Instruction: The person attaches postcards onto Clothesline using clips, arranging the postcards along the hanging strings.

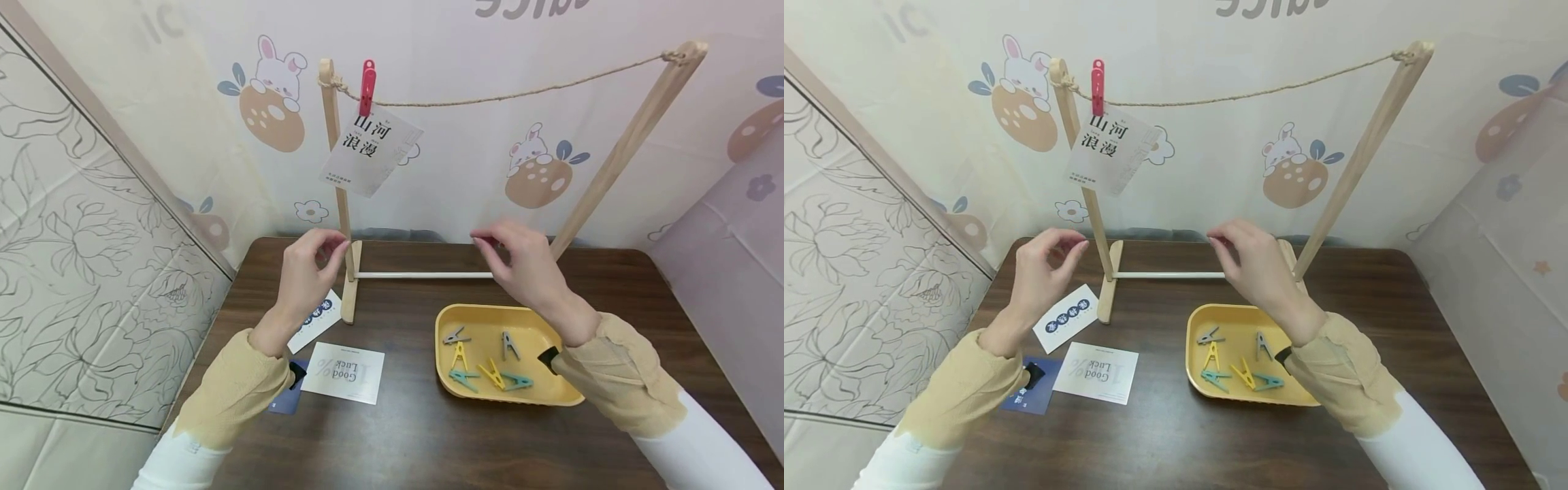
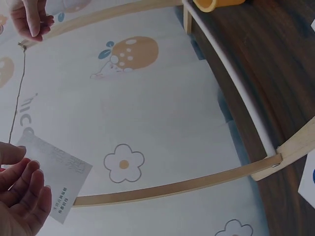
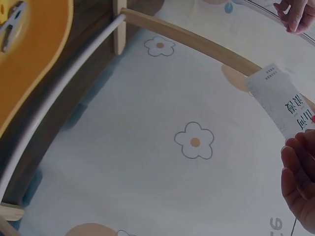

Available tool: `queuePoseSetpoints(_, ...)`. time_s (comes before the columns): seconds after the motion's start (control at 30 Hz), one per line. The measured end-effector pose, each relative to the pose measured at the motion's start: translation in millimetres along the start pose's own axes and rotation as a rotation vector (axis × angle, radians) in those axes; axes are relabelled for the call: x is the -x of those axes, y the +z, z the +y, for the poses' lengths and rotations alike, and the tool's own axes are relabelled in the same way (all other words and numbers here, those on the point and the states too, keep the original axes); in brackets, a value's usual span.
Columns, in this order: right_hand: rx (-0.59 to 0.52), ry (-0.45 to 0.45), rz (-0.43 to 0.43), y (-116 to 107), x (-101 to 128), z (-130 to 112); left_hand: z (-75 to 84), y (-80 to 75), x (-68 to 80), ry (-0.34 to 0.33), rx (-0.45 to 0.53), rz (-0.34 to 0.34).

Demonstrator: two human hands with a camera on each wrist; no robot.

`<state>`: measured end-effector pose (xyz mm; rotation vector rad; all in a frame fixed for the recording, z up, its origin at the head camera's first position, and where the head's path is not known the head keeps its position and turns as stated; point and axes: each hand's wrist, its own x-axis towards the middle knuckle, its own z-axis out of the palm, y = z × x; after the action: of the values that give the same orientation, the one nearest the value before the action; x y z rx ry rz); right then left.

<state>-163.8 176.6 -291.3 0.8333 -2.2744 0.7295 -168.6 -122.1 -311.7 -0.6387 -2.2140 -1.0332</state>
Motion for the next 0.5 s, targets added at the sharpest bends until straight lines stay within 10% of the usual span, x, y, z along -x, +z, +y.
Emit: queuePoseSetpoints(0.5,0.021,0.019,-0.178,5.6,49.8,12.0,-8.8,7.8,43.0,-0.134,-0.059,-0.157)
